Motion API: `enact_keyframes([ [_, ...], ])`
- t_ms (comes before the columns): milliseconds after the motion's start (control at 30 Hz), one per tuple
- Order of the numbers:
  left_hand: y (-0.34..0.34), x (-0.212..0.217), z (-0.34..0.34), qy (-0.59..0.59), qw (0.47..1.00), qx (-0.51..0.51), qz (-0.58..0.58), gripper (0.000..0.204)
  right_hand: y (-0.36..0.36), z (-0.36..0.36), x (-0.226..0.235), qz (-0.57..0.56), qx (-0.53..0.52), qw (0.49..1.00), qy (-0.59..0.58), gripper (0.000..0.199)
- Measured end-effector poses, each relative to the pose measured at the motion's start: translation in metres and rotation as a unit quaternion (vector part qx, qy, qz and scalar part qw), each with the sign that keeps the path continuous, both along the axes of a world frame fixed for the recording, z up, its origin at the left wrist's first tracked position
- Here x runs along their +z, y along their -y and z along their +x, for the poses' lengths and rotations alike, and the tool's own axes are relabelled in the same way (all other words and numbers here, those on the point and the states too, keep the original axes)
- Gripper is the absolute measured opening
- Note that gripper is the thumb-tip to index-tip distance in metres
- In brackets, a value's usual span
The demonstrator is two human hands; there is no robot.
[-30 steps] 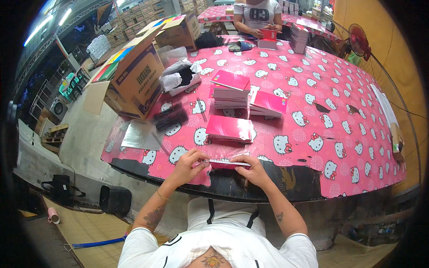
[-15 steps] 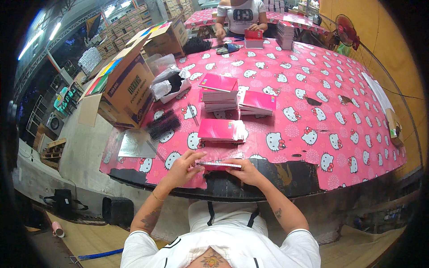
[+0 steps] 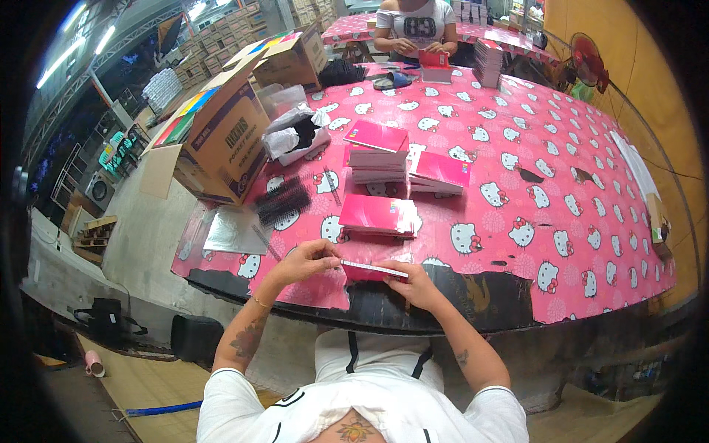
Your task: The person picks up pink notebooks from a stack and places them into individual clear plastic sleeves by hand, one at a time, and then stacks the sleeved notebooks on the table.
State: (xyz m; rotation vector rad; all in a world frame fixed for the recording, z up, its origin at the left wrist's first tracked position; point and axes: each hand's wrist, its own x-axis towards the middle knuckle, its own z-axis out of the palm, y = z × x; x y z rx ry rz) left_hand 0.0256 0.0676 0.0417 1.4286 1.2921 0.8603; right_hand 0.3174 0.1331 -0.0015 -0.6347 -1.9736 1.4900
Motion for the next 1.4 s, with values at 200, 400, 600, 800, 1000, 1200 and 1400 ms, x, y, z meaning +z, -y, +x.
enact_keyframes([
  [200, 0.013, 0.028, 0.021, -0.21, 0.947, -0.004, 0.243, 0.027, -0.002, -0.002, -0.004, 0.023, -0.005, 1.0, -0.005, 0.034],
  [400, 0.019, 0.009, 0.023, -0.242, 0.936, -0.003, 0.255, 0.028, 0.006, -0.002, 0.001, 0.044, -0.005, 0.999, 0.004, 0.032],
  [600, 0.023, 0.014, 0.033, -0.374, 0.853, 0.021, 0.363, 0.025, 0.014, -0.004, 0.013, 0.029, 0.0, 0.999, 0.018, 0.033],
  [800, 0.044, -0.019, 0.071, -0.567, 0.745, 0.141, 0.322, 0.074, 0.022, -0.012, 0.007, -0.019, -0.057, 0.998, -0.012, 0.039],
  [1000, 0.05, -0.051, 0.078, -0.491, 0.756, 0.259, 0.347, 0.081, 0.034, -0.013, 0.013, 0.001, -0.045, 0.999, 0.009, 0.037],
  [1200, 0.075, -0.07, 0.086, -0.546, 0.726, 0.152, 0.39, 0.088, 0.032, -0.01, 0.025, 0.007, -0.002, 1.0, -0.003, 0.036],
  [1400, 0.076, -0.065, 0.088, -0.551, 0.742, 0.131, 0.359, 0.086, 0.039, -0.013, 0.028, -0.146, -0.009, 0.989, -0.022, 0.035],
])
